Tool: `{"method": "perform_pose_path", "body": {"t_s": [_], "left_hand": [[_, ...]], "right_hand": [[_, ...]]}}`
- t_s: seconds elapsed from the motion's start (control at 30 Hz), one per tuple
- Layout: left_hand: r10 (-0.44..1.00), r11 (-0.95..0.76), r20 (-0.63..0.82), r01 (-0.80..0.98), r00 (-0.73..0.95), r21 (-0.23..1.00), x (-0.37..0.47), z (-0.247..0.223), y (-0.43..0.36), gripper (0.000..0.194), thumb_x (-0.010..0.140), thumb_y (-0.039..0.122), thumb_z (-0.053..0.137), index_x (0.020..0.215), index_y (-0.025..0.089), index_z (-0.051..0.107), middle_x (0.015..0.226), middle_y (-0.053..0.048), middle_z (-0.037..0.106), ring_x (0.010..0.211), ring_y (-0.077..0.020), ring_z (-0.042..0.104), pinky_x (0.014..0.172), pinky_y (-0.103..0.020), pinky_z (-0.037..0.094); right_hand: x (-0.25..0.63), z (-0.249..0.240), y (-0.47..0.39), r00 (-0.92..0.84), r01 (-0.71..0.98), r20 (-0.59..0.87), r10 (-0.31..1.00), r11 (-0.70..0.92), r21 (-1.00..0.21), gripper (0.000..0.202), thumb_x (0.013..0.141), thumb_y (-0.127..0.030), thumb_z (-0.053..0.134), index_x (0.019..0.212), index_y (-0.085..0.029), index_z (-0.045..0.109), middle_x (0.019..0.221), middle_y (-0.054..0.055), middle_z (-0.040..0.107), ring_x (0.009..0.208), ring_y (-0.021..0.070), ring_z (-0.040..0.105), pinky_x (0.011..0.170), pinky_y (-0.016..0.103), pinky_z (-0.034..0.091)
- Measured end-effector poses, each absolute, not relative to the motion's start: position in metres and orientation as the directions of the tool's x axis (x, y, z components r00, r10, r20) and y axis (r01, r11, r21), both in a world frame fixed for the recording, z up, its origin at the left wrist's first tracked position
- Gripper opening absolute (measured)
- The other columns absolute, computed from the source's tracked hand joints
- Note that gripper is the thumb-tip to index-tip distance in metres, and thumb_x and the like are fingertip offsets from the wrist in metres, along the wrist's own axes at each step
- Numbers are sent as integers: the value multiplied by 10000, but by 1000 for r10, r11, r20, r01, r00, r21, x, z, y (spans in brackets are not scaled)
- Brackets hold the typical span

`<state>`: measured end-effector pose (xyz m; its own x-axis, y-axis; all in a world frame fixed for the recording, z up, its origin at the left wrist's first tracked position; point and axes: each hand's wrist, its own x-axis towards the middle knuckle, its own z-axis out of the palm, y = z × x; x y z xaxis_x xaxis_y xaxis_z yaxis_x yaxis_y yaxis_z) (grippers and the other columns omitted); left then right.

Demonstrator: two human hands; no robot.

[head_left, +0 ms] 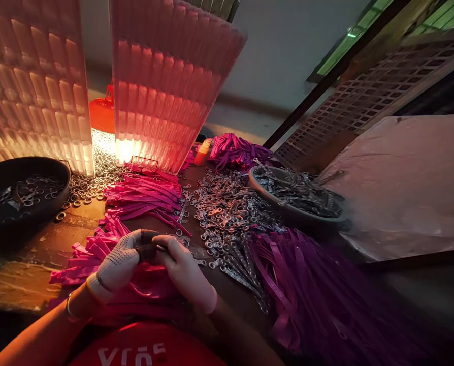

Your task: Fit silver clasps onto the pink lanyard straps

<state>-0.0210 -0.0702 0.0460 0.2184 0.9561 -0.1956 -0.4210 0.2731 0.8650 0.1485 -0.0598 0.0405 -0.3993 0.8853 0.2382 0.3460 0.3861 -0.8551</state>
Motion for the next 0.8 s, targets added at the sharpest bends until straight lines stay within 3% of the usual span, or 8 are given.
{"method": "perform_pose_path", "body": {"t_s": [0.1,0.2,0.37,0.47,0.6,0.73,0.8], "left_hand": [[957,238,-159,-344,243,908,-19,49,-73,409,756,238,811,1134,145,687,1045,-90,716,858,-161,654,725,-246,530],[950,269,-180,-379,254,885,-11,43,-74,472,787,275,783,1218,155,633,951,-69,701,665,-95,584,557,-190,449],[988,148,-122,-367,92,918,-3,31,-70,471,755,253,785,1177,156,599,713,30,593,512,-53,457,465,-169,366],[981,191,-161,-388,110,902,-5,31,-61,506,720,253,771,1175,169,568,643,67,535,443,-52,397,396,-173,309],[945,325,-315,-376,90,868,-5,40,-45,526,667,226,714,1162,170,546,576,88,480,396,-50,333,352,-160,188],[960,277,-251,-311,121,909,5,46,-25,465,734,278,657,1170,172,534,632,76,475,411,-48,319,367,-168,213],[969,164,-152,-51,195,985,15,45,-5,355,834,261,535,1177,170,550,645,55,488,436,-73,372,391,-189,291]], "right_hand": [[148,43,-57,-250,294,210,945,281,-914,238,953,-249,518,1163,-218,628,1127,38,703,1035,172,643,928,297,501],[145,41,-57,-199,318,241,950,296,-901,231,965,-263,508,1156,-218,631,1108,42,705,1014,176,650,908,293,507],[150,35,-54,-348,557,320,881,469,-686,300,959,-166,468,1227,-178,603,1154,107,698,1061,209,650,928,326,478],[155,43,-48,-489,646,220,844,520,-559,208,959,-168,479,1028,-188,675,964,66,732,904,185,676,799,266,462],[155,54,-40,-462,707,211,861,501,-498,197,921,-207,532,767,-195,654,735,26,702,709,147,642,670,226,390],[156,42,-32,-305,660,248,920,392,-641,215,935,-277,522,764,-201,629,703,13,683,648,139,605,612,232,350],[164,32,-28,-183,589,226,957,291,-754,235,953,-320,504,783,-204,618,699,2,667,634,139,582,595,238,343]]}}
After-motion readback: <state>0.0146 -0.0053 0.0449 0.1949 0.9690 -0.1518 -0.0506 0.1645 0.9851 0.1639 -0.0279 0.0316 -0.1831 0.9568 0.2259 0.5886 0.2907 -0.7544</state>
